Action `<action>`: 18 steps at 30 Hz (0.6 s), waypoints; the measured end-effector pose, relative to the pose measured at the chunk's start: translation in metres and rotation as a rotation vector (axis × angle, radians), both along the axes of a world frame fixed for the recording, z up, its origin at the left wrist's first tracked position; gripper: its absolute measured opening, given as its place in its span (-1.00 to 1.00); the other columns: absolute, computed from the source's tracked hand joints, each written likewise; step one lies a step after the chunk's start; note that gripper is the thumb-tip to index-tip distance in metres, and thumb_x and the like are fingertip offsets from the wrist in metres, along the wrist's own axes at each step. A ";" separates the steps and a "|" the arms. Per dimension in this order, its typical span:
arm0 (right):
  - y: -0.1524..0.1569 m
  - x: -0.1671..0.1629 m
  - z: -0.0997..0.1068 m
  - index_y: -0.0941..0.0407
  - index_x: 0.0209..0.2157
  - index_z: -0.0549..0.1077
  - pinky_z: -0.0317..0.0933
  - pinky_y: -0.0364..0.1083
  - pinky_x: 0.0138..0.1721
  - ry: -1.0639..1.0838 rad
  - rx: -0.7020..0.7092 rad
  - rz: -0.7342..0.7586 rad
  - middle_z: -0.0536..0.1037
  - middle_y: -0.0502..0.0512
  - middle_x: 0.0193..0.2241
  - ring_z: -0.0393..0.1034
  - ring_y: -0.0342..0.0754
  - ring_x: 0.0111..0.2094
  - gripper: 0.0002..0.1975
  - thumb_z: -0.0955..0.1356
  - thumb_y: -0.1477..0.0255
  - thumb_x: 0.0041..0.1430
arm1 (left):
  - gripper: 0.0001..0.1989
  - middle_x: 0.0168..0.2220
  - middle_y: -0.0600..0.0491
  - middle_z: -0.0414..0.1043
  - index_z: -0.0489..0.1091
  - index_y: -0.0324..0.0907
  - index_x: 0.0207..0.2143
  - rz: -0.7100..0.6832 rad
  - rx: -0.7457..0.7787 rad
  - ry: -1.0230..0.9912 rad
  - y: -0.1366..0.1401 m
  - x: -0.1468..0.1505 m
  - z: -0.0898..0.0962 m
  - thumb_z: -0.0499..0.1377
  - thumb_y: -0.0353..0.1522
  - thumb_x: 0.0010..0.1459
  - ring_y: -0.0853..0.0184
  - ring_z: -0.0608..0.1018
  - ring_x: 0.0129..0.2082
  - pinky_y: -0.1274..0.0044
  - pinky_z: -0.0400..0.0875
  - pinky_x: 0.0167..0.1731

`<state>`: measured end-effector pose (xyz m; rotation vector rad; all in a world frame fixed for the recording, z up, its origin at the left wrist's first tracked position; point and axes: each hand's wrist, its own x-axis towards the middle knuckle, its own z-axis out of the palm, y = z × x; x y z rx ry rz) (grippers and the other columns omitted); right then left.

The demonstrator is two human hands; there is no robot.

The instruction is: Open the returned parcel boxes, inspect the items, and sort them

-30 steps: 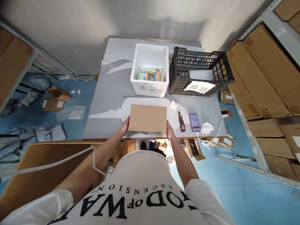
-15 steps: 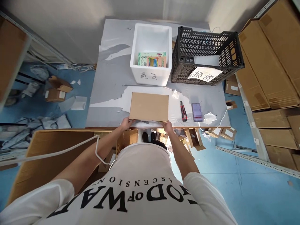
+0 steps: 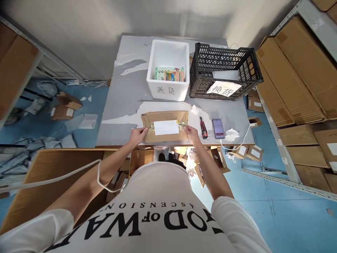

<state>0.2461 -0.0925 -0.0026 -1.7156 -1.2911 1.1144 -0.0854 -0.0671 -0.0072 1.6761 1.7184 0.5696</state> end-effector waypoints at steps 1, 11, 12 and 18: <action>0.003 0.000 0.002 0.11 -0.56 0.42 0.20 -0.10 -0.24 -0.059 -0.023 -0.004 0.44 0.00 -0.58 0.35 -0.03 -0.37 -0.53 0.29 -0.02 0.07 | -0.46 -0.69 0.10 0.12 0.34 -0.22 -0.67 0.027 -0.002 0.032 0.003 0.002 0.005 0.01 -0.01 0.15 0.37 0.28 -0.53 0.52 0.06 -0.48; 0.020 -0.001 -0.006 0.09 -0.67 0.38 0.18 -0.10 -0.31 -0.111 -0.209 -0.051 0.46 0.09 -0.62 0.37 -0.01 -0.39 -0.46 0.31 -0.12 -0.03 | -0.44 -0.66 -0.05 0.38 0.45 -0.20 -0.65 0.093 -0.131 0.080 0.035 0.011 0.007 0.10 0.08 0.05 0.23 0.43 -0.44 0.49 0.11 -0.47; 0.021 0.000 -0.006 0.09 -0.66 0.40 0.19 -0.09 -0.30 -0.104 -0.209 -0.049 0.48 0.10 -0.61 0.38 0.00 -0.38 -0.46 0.32 -0.11 -0.04 | -0.44 -0.65 -0.06 0.39 0.45 -0.21 -0.65 0.098 -0.137 0.072 0.035 0.011 0.006 0.11 0.08 0.05 0.22 0.43 -0.43 0.49 0.12 -0.46; 0.020 0.000 -0.013 0.13 -0.60 0.46 0.23 -0.10 -0.30 -0.091 -0.224 -0.050 0.52 0.11 -0.57 0.43 0.03 -0.33 -0.41 0.29 -0.15 -0.03 | -0.46 -0.65 -0.04 0.39 0.42 -0.20 -0.66 0.118 -0.175 0.001 0.035 0.007 -0.001 0.14 0.08 0.02 0.20 0.47 -0.40 0.48 0.19 -0.43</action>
